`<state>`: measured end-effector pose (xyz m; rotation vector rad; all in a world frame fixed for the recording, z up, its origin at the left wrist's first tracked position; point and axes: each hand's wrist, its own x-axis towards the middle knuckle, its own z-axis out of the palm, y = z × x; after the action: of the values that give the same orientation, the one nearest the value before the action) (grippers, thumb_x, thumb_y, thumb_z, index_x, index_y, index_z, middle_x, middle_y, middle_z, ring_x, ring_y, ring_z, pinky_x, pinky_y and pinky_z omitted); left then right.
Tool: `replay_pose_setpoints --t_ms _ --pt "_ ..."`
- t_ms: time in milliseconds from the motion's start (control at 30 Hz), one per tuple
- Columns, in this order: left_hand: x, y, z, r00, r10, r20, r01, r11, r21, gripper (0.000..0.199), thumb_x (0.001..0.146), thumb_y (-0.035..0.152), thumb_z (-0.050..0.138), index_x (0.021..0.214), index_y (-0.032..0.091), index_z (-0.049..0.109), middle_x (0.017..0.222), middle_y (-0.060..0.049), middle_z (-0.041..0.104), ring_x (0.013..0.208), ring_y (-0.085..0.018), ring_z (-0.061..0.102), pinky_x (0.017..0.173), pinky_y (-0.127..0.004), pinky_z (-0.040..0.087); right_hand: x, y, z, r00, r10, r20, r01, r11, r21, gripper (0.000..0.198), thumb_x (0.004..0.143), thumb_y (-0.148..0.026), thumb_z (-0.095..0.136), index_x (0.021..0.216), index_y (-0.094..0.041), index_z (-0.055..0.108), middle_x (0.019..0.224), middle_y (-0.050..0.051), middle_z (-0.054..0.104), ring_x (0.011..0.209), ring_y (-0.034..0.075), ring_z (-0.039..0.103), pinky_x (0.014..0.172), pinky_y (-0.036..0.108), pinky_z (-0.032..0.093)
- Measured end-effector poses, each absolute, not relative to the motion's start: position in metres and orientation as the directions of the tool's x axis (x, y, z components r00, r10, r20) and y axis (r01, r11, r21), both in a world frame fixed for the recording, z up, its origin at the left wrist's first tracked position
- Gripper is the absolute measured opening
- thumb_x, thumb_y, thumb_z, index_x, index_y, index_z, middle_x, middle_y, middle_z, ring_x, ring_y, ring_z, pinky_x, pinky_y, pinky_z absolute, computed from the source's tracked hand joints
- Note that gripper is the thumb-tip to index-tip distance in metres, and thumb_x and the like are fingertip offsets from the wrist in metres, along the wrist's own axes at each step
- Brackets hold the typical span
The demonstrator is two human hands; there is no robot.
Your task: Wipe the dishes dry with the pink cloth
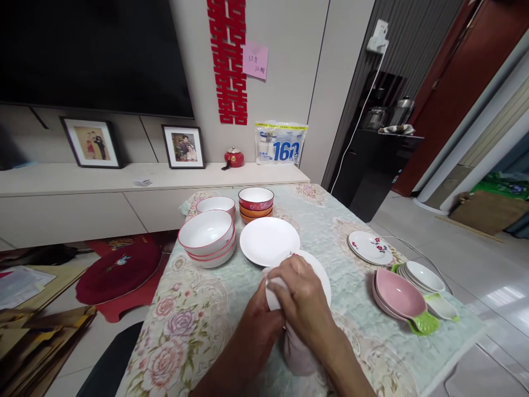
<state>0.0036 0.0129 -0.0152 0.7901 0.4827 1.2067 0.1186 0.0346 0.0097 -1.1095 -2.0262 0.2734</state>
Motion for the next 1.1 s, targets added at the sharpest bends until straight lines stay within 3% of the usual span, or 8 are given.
replay_pose_setpoints --t_ms 133,267,467,533,733,867,967,1100 --pt "0.002 0.013 -0.013 0.306 0.951 0.047 -0.612 0.159 0.775 0.050 0.063 0.002 0.055 0.109 0.018 0.065 0.107 -0.006 0.068 0.105 -0.026 0.060 0.089 -0.036 0.047 0.117 0.031 0.015 -0.428 0.749 0.506 0.592 0.656 -0.469 0.014 0.095 -0.017 0.056 0.099 -0.025 0.066 0.092 0.003 0.062 0.090 0.019 0.058 0.079 0.035 0.043" --pt "0.002 0.012 -0.011 0.342 0.938 0.061 -0.601 0.168 0.781 0.067 0.060 -0.003 0.052 0.123 0.019 0.058 0.104 -0.003 0.067 0.098 -0.022 0.060 0.079 -0.030 0.047 0.134 0.044 0.006 -0.176 0.778 0.603 0.709 0.525 -0.472 0.012 0.094 -0.023 0.059 0.102 -0.025 0.068 0.093 0.005 0.062 0.092 0.022 0.058 0.081 0.037 0.044" --pt "0.001 0.012 -0.014 0.348 0.934 0.078 -0.542 0.133 0.830 0.077 0.058 -0.004 0.048 0.130 0.023 0.056 0.125 -0.002 0.063 0.109 -0.023 0.056 0.090 -0.032 0.044 0.157 0.058 -0.004 0.101 0.791 0.603 0.792 0.304 -0.530 0.012 0.092 -0.030 0.061 0.096 -0.021 0.068 0.090 0.006 0.064 0.088 0.024 0.061 0.081 0.038 0.045" --pt "0.001 0.012 -0.013 0.366 0.928 0.072 -0.533 0.145 0.833 0.075 0.060 -0.003 0.049 0.130 0.024 0.055 0.122 -0.002 0.064 0.106 -0.023 0.057 0.090 -0.033 0.045 0.149 0.052 0.000 0.069 0.786 0.615 0.788 0.334 -0.516 0.011 0.093 -0.029 0.060 0.097 -0.022 0.068 0.092 0.006 0.065 0.089 0.023 0.061 0.082 0.038 0.046" --pt "0.000 0.012 -0.010 0.310 0.947 0.086 -0.551 0.105 0.828 0.049 0.066 0.001 0.055 0.111 0.018 0.061 0.109 -0.005 0.064 0.104 -0.023 0.056 0.089 -0.033 0.046 0.115 0.032 0.013 -0.305 0.752 0.585 0.672 0.605 -0.427 0.015 0.097 -0.025 0.054 0.101 -0.024 0.068 0.090 0.006 0.062 0.088 0.021 0.058 0.077 0.036 0.046" --pt "-0.002 0.013 -0.012 0.338 0.938 0.073 -0.538 0.129 0.833 0.068 0.059 -0.002 0.051 0.124 0.019 0.058 0.109 -0.004 0.065 0.100 -0.023 0.058 0.079 -0.030 0.046 0.128 0.041 0.009 -0.188 0.730 0.657 0.759 0.532 -0.374 0.015 0.094 -0.029 0.058 0.103 -0.025 0.070 0.093 0.007 0.062 0.093 0.024 0.056 0.082 0.041 0.044" --pt "-0.004 0.015 -0.013 0.340 0.939 0.048 -0.531 0.150 0.834 0.080 0.054 -0.001 0.050 0.131 0.022 0.057 0.123 -0.004 0.065 0.108 -0.026 0.058 0.080 -0.031 0.047 0.150 0.052 0.004 -0.046 0.787 0.615 0.769 0.420 -0.481 0.018 0.094 -0.034 0.058 0.102 -0.024 0.070 0.100 0.008 0.066 0.097 0.025 0.059 0.087 0.041 0.045" --pt "-0.004 0.016 -0.013 0.302 0.952 -0.047 -0.563 0.218 0.797 0.072 0.056 0.003 0.055 0.126 0.021 0.061 0.125 -0.006 0.066 0.112 -0.029 0.058 0.088 -0.035 0.048 0.166 0.058 0.002 0.071 0.906 0.417 0.687 0.259 -0.679 0.024 0.090 -0.043 0.059 0.099 -0.024 0.070 0.098 0.005 0.073 0.089 0.023 0.066 0.083 0.036 0.049"
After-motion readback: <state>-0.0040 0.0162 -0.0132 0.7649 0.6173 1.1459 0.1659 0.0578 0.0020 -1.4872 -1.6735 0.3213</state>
